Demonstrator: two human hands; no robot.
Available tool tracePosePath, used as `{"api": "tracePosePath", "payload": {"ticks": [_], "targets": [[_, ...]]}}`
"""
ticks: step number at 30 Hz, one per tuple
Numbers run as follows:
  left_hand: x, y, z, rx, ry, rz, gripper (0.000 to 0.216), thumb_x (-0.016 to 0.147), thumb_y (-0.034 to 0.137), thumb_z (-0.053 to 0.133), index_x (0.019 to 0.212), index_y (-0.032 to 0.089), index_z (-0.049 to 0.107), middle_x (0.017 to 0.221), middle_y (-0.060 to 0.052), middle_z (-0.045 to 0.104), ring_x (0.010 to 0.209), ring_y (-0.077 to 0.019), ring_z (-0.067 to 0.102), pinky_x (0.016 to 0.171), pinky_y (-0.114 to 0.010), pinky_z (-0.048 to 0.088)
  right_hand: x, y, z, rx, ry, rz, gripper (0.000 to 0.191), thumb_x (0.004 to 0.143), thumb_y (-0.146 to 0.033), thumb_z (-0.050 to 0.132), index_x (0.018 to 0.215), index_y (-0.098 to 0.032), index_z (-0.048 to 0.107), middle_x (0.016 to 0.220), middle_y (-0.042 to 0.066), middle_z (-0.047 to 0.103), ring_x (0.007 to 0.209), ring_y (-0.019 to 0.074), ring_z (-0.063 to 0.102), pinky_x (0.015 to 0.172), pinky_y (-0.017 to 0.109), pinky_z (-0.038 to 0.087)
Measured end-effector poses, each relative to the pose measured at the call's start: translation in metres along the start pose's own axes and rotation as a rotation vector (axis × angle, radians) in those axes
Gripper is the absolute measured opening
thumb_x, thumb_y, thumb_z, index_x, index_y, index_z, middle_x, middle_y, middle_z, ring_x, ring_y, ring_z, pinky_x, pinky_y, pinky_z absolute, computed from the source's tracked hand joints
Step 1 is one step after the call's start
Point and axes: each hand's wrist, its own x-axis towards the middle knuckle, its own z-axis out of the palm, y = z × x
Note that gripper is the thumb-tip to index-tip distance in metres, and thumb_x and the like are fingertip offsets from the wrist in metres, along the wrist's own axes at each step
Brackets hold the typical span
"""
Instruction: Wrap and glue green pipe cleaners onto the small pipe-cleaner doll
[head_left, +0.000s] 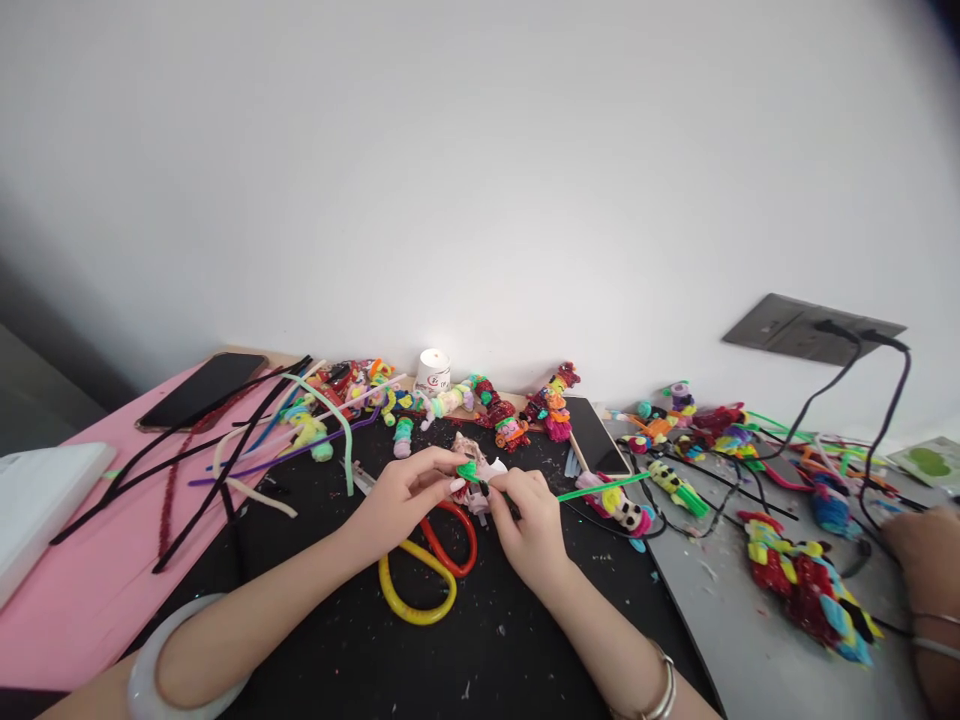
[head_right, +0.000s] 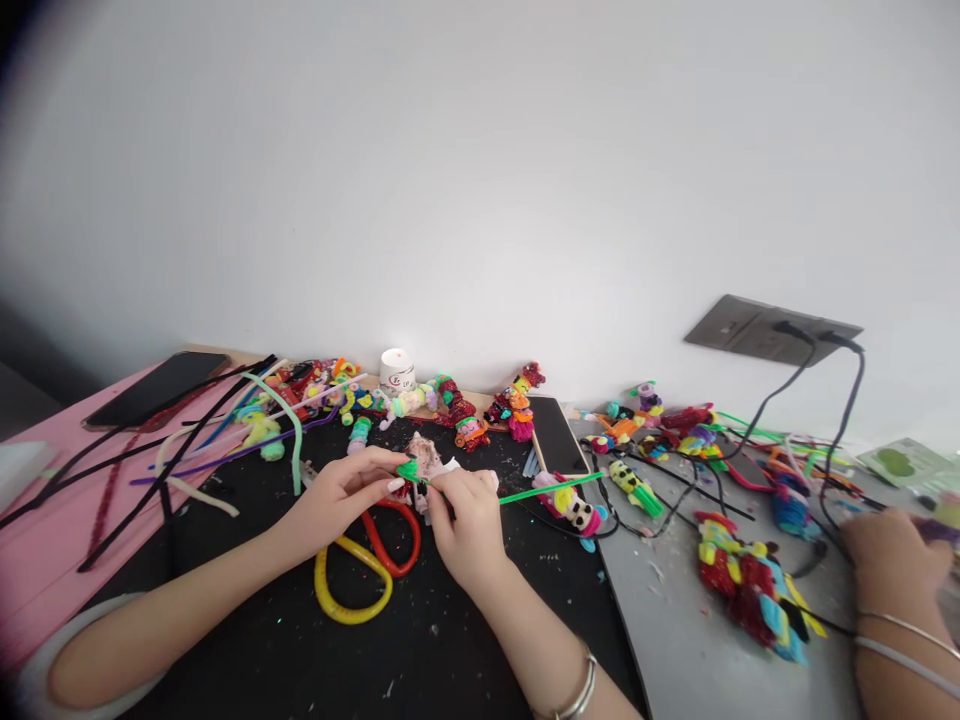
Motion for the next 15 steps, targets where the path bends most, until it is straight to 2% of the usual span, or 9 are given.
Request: {"api": "tracePosePath", "payload": {"ticks": [4,8,10,15], "targets": [[-0.001,-0.0002,0.0005,-0.002,0.004,0.012,0.023,0.083,0.02,0.056,0.105,0.02,0.063,0.107,-0.006,0.067,0.101,-0.0211,0.063,0.089,-0.037,0.051,-0.0002,-0.0012,0.0003,0.023,0.034,-0.006,0.018,0.088,-0.014,0.046,0.073,-0.019,0.055,0.065,0.001,0.059,0.06,0.0144,0.05,0.063,0.028,0.035],[-0.0032,0.0035,0.0025,-0.025,-0.008,-0.049,0.025,0.083,0.024,0.057,0.107,0.019,0.06,0.101,-0.006,0.067,0.068,-0.0154,0.068,0.066,-0.032,0.057,-0.0006,-0.0016,0.0005,0.021,0.042,0.006,0.019,0.088,-0.016,0.046,0.071,-0.019,0.055,0.062,0.0,0.057,0.059,0.0142,0.049,0.063,0.028,0.036],[-0.0038,0.0051,0.0038,-0.057,-0.012,-0.075,0.025,0.083,0.026,0.057,0.106,0.018,0.059,0.099,-0.006,0.066,0.058,-0.0132,0.067,0.06,-0.03,0.057,-0.0009,-0.0014,0.0009,0.022,0.046,0.01,0.02,0.088,-0.016,0.046,0.07,-0.019,0.055,0.062,0.0,0.057,0.059,0.0143,0.049,0.063,0.028,0.037],[-0.0028,0.0058,0.0049,-0.103,-0.027,-0.102,0.025,0.082,0.027,0.059,0.104,0.016,0.058,0.1,-0.008,0.067,0.068,-0.0171,0.071,0.064,-0.029,0.058,-0.0004,-0.0011,0.0015,0.022,0.036,0.019,0.021,0.087,-0.016,0.046,0.067,-0.019,0.053,0.061,0.0,0.057,0.059,0.0143,0.049,0.063,0.028,0.037]]}}
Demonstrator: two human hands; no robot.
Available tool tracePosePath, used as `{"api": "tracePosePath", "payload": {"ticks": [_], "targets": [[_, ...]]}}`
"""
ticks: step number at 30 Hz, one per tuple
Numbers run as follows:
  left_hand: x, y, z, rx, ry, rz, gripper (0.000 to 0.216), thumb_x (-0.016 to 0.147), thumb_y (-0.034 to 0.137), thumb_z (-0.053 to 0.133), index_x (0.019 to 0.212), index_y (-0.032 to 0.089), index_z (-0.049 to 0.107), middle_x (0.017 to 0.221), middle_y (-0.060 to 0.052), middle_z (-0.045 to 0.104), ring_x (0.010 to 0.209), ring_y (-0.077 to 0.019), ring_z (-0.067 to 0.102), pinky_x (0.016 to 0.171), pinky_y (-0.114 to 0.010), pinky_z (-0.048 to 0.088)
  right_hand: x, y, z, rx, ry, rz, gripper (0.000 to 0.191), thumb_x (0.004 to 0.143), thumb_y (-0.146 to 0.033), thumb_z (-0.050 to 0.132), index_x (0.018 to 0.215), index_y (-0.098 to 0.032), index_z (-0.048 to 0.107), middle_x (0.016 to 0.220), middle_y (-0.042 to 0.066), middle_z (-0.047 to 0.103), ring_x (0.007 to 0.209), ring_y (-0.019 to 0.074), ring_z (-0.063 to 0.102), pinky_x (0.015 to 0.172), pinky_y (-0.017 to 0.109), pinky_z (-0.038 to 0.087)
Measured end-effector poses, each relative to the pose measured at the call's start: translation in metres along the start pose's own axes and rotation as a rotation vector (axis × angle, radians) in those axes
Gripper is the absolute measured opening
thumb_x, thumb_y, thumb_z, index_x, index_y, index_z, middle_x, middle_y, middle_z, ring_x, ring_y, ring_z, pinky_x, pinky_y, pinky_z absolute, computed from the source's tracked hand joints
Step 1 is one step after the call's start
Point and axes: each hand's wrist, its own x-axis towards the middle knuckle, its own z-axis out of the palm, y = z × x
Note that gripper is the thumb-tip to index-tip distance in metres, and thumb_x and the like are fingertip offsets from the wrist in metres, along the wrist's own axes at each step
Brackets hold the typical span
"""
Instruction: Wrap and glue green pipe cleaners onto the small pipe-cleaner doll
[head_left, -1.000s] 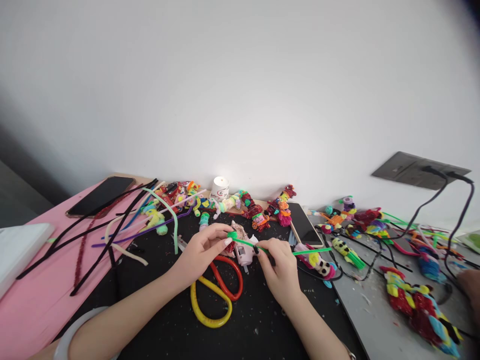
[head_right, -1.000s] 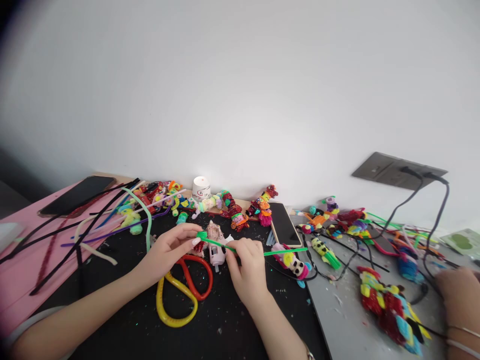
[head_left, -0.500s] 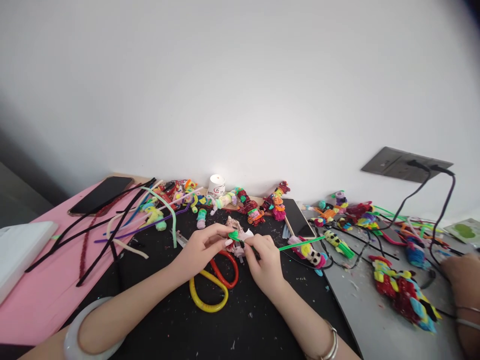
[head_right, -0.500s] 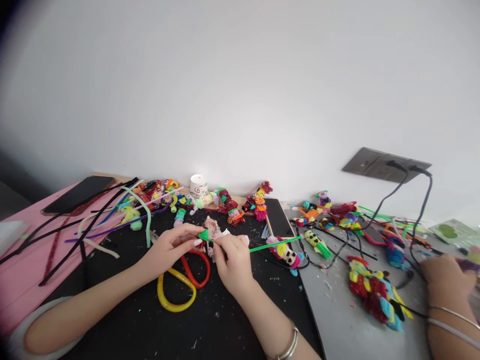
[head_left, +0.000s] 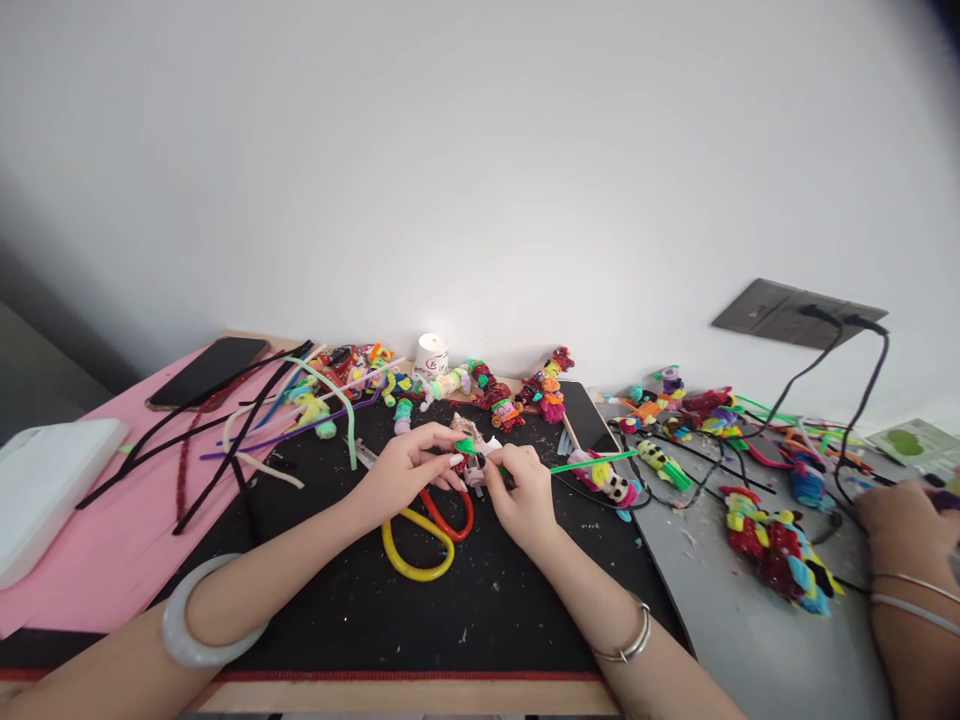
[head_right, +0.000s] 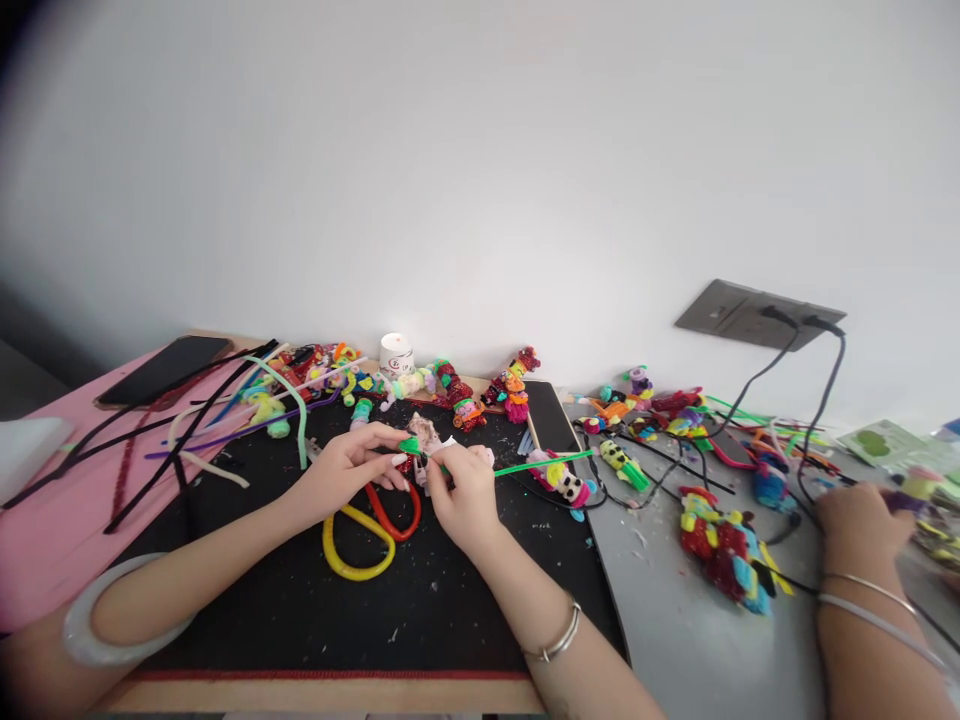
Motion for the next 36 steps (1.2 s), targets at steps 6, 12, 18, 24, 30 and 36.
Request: {"api": "tracePosePath", "payload": {"ticks": [6,12,18,24,30,36], "targets": [[0.0014,-0.0006,-0.0012,-0.039,-0.008,-0.03,0.026,0.081,0.032,0.061,0.102,0.017,0.058,0.099,-0.008,0.07,0.072,-0.0193,0.072,0.067,-0.03,0.059,0.0014,-0.0012,-0.0015,-0.002,-0.006,-0.005,0.021,0.086,-0.016,0.047,0.066,-0.02,0.053,0.06,-0.001,0.058,0.058,0.0141,0.049,0.063,0.028,0.037],[0.0012,0.0022,-0.0003,-0.045,0.007,-0.038,0.025,0.081,0.034,0.062,0.098,0.016,0.059,0.093,-0.007,0.071,0.07,-0.02,0.072,0.063,-0.03,0.059,0.0012,-0.0026,-0.0016,0.008,-0.008,-0.027,0.021,0.086,-0.016,0.047,0.066,-0.02,0.053,0.059,-0.001,0.058,0.056,0.0138,0.049,0.064,0.029,0.038],[0.0014,0.006,0.0018,-0.044,0.0,-0.054,0.024,0.082,0.033,0.061,0.098,0.016,0.056,0.087,-0.006,0.072,0.067,-0.0196,0.072,0.061,-0.028,0.057,0.0019,-0.0035,-0.0028,0.045,-0.018,-0.038,0.02,0.086,-0.015,0.048,0.067,-0.02,0.053,0.061,-0.001,0.06,0.057,0.0132,0.05,0.065,0.029,0.037],[0.0014,0.006,0.003,-0.106,-0.011,-0.072,0.024,0.081,0.033,0.062,0.099,0.017,0.055,0.08,-0.003,0.071,0.062,-0.018,0.071,0.059,-0.028,0.056,0.0021,0.0003,-0.0058,0.022,-0.049,0.0,0.02,0.087,-0.019,0.046,0.07,-0.019,0.056,0.062,0.0,0.059,0.058,0.0141,0.051,0.066,0.029,0.038],[0.0017,0.0045,0.0023,-0.195,-0.016,-0.104,0.025,0.08,0.033,0.064,0.098,0.018,0.056,0.077,-0.002,0.071,0.062,-0.0167,0.07,0.06,-0.026,0.054,0.0033,0.002,-0.0065,0.046,-0.087,0.013,0.022,0.088,-0.02,0.044,0.068,-0.019,0.055,0.063,0.0,0.061,0.06,0.0147,0.053,0.065,0.029,0.037],[0.0011,0.0059,0.0024,-0.313,-0.067,-0.179,0.026,0.079,0.033,0.067,0.096,0.018,0.054,0.064,0.001,0.068,0.057,-0.0139,0.069,0.057,-0.023,0.052,0.0048,0.0035,-0.0056,0.09,-0.109,0.022,0.025,0.09,-0.02,0.043,0.067,-0.019,0.053,0.062,-0.001,0.061,0.06,0.0142,0.053,0.066,0.029,0.036]]}}
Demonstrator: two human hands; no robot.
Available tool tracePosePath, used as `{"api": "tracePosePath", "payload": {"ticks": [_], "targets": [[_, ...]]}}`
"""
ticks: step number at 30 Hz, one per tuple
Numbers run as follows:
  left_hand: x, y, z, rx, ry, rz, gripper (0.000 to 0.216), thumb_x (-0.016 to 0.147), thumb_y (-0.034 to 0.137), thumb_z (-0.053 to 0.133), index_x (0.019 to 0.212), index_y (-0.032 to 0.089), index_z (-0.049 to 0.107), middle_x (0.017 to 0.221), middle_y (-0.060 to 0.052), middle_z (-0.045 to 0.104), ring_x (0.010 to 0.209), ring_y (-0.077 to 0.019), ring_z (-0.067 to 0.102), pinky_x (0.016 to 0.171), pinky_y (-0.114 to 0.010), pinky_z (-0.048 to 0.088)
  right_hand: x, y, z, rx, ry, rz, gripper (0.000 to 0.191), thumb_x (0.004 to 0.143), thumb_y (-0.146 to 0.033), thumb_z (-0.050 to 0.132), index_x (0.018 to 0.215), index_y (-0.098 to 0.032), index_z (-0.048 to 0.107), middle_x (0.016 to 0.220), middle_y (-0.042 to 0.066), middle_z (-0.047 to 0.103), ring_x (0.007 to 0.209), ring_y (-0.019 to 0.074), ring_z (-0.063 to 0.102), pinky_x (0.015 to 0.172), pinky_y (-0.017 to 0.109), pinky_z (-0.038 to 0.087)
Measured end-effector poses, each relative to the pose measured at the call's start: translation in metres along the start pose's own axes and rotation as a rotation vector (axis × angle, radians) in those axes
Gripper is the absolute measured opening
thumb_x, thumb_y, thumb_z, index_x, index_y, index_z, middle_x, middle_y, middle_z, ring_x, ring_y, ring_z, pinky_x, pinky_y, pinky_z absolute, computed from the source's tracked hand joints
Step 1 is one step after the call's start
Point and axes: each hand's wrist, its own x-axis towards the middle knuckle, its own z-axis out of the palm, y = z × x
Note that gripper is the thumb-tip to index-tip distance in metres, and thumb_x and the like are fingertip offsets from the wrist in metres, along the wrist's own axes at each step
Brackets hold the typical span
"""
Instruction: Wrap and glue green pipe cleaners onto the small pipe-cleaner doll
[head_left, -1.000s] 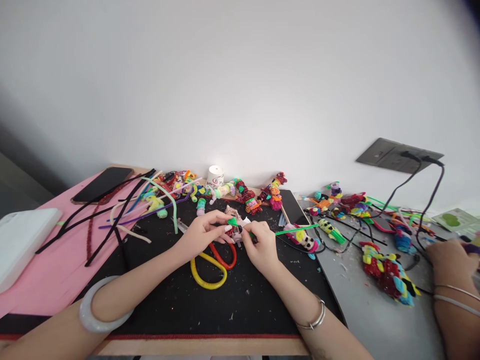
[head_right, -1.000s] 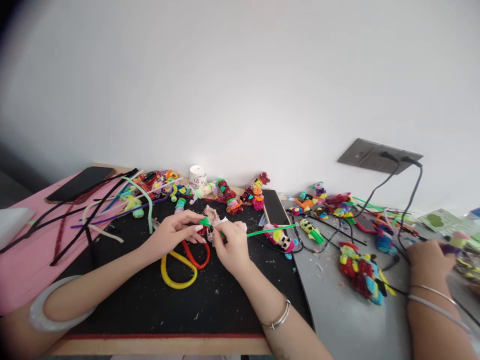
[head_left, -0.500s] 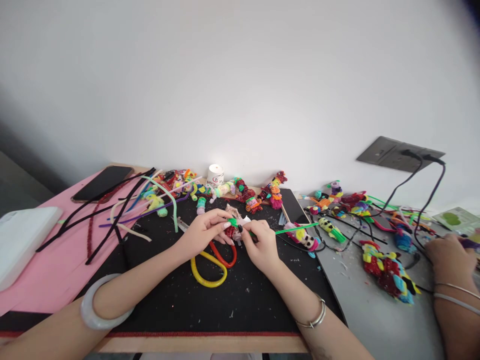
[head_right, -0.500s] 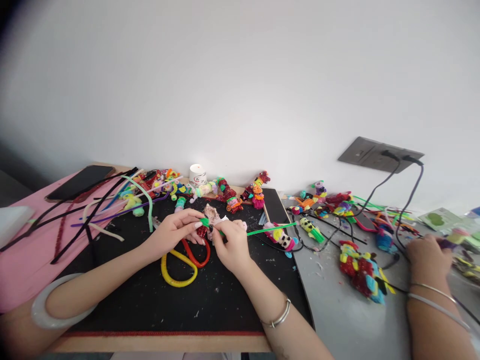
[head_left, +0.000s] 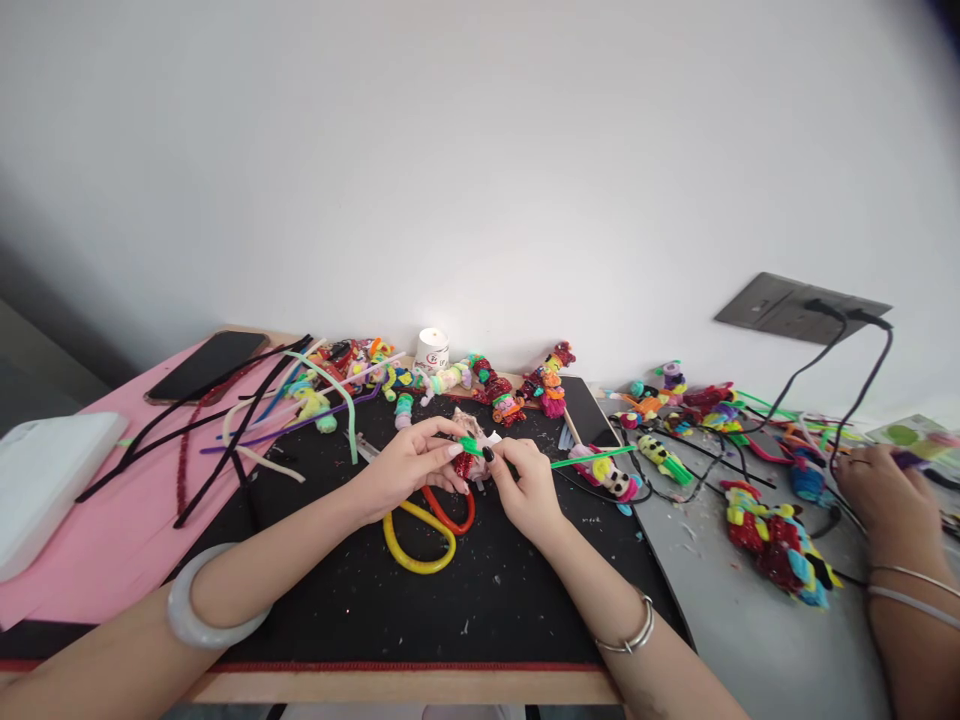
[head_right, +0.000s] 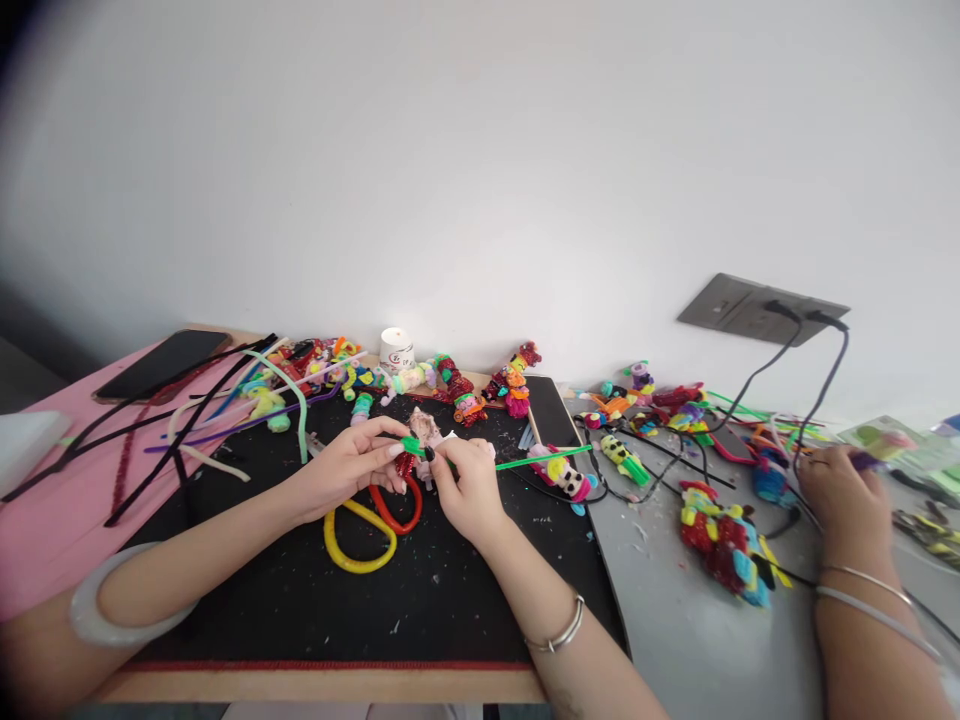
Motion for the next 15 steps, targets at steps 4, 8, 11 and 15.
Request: {"api": "tracePosePath", "payload": {"ticks": [4,8,11,15], "targets": [[-0.0005,0.0008,0.0002,-0.068,-0.045,-0.028,0.026,0.079,0.032,0.068,0.096,0.019,0.053,0.061,0.002,0.068,0.056,-0.0131,0.068,0.057,-0.022,0.052,-0.0005,0.0001,0.0004,-0.003,-0.01,-0.02,0.026,0.091,-0.021,0.042,0.067,-0.02,0.051,0.06,-0.001,0.058,0.058,0.0143,0.051,0.065,0.029,0.035],[-0.0013,-0.0011,-0.0006,-0.143,-0.075,-0.048,0.026,0.077,0.03,0.07,0.095,0.019,0.053,0.061,0.002,0.067,0.054,-0.0117,0.067,0.055,-0.02,0.052,-0.0018,-0.0007,0.0007,-0.002,-0.021,-0.03,0.028,0.092,-0.022,0.04,0.067,-0.02,0.051,0.059,-0.001,0.056,0.057,0.0143,0.05,0.065,0.028,0.035],[-0.002,-0.0039,-0.0016,-0.18,-0.091,-0.067,0.023,0.079,0.028,0.068,0.095,0.02,0.054,0.062,0.002,0.067,0.055,-0.011,0.066,0.056,-0.02,0.053,-0.0021,-0.001,0.0016,0.023,-0.044,-0.026,0.029,0.093,-0.022,0.039,0.067,-0.019,0.051,0.059,-0.001,0.056,0.057,0.0139,0.049,0.065,0.028,0.035],[-0.0014,-0.0065,-0.0027,-0.199,-0.106,-0.074,0.022,0.08,0.027,0.068,0.095,0.02,0.055,0.063,0.002,0.066,0.057,-0.0106,0.066,0.058,-0.021,0.054,-0.0014,-0.0004,0.0027,0.035,-0.067,-0.019,0.03,0.094,-0.023,0.038,0.066,-0.019,0.051,0.061,0.0,0.057,0.058,0.0142,0.049,0.065,0.028,0.034]]}}
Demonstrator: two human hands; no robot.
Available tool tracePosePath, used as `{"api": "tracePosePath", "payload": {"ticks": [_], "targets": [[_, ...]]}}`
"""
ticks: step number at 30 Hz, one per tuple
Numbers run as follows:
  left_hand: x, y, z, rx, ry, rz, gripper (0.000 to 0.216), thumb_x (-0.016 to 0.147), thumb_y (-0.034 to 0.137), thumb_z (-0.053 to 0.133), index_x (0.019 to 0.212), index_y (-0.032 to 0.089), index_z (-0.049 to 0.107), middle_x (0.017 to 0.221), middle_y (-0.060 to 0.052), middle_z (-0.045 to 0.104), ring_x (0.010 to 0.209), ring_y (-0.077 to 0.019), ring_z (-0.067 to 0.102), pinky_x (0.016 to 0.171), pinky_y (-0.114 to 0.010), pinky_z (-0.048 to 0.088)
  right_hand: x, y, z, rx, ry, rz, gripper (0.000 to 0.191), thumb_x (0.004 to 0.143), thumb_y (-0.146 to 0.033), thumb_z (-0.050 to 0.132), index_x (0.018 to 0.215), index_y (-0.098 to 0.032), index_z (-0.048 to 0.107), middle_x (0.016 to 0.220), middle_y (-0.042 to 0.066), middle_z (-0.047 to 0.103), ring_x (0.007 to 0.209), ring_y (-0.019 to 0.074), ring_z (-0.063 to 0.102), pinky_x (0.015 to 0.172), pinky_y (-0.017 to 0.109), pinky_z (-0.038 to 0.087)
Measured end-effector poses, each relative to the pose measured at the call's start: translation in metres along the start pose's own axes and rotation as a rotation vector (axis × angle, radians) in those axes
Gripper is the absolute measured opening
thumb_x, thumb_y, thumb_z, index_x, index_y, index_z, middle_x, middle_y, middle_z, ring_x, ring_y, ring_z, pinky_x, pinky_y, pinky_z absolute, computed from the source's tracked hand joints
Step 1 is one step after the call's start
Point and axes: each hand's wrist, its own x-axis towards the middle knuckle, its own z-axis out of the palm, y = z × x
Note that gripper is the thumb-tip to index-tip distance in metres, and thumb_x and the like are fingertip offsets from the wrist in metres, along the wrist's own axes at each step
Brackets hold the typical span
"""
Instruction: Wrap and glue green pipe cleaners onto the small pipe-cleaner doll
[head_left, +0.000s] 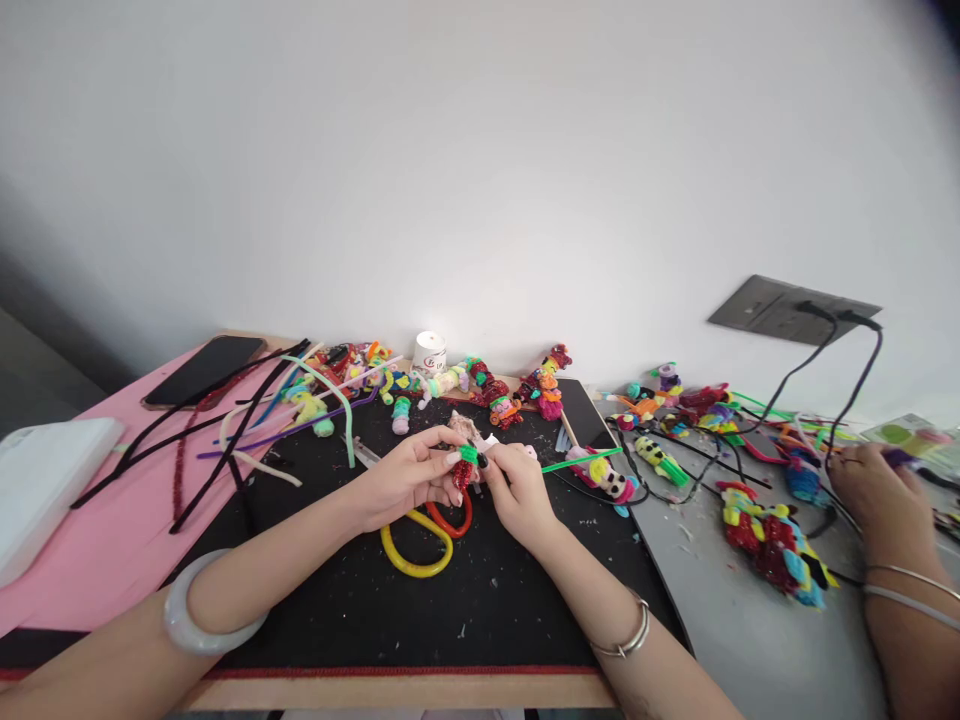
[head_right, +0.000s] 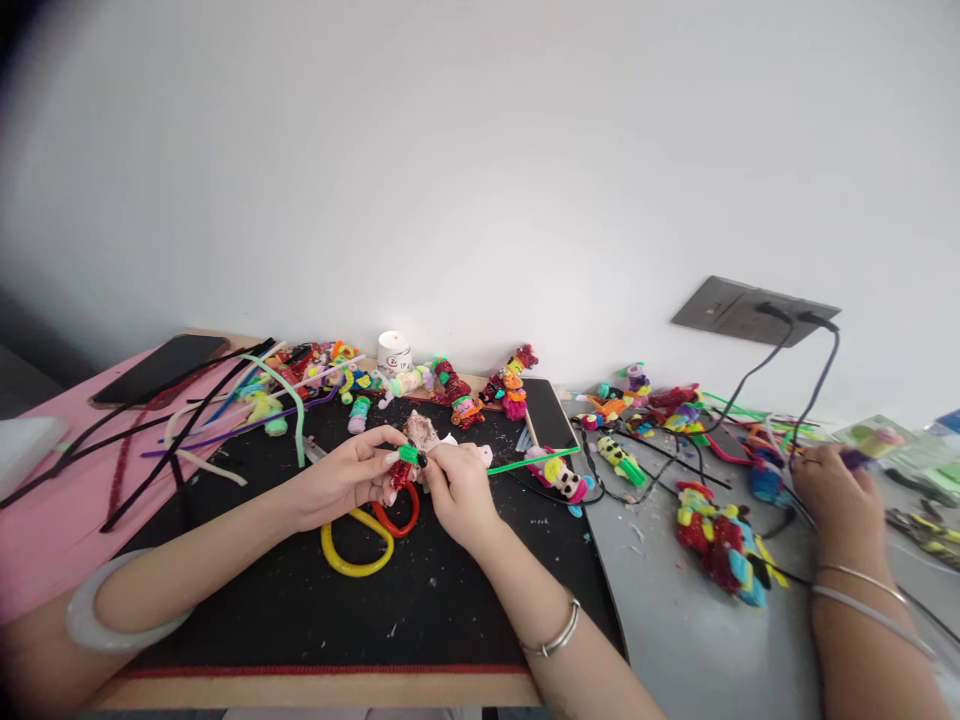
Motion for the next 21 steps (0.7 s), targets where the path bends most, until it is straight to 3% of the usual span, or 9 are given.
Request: {"api": "tracePosePath", "payload": {"ticks": [9,21], "targets": [[0.0042,0.0012,-0.0052,-0.035,0.017,0.051,0.021,0.079,0.025,0.068,0.097,0.02,0.057,0.068,0.001,0.067,0.055,-0.0086,0.063,0.056,-0.019,0.05,0.0008,0.0006,-0.0014,0.061,-0.031,0.029,0.028,0.094,-0.026,0.038,0.072,-0.02,0.053,0.068,0.002,0.061,0.065,0.0166,0.053,0.067,0.03,0.035],[0.0018,0.0001,-0.0062,-0.045,-0.024,0.014,0.019,0.081,0.023,0.067,0.097,0.02,0.058,0.068,0.0,0.066,0.055,-0.0089,0.062,0.056,-0.019,0.052,0.003,0.0042,-0.0009,0.18,-0.137,-0.026,0.032,0.096,-0.029,0.035,0.067,-0.02,0.047,0.064,0.0,0.049,0.063,0.0153,0.045,0.063,0.028,0.035]]}}
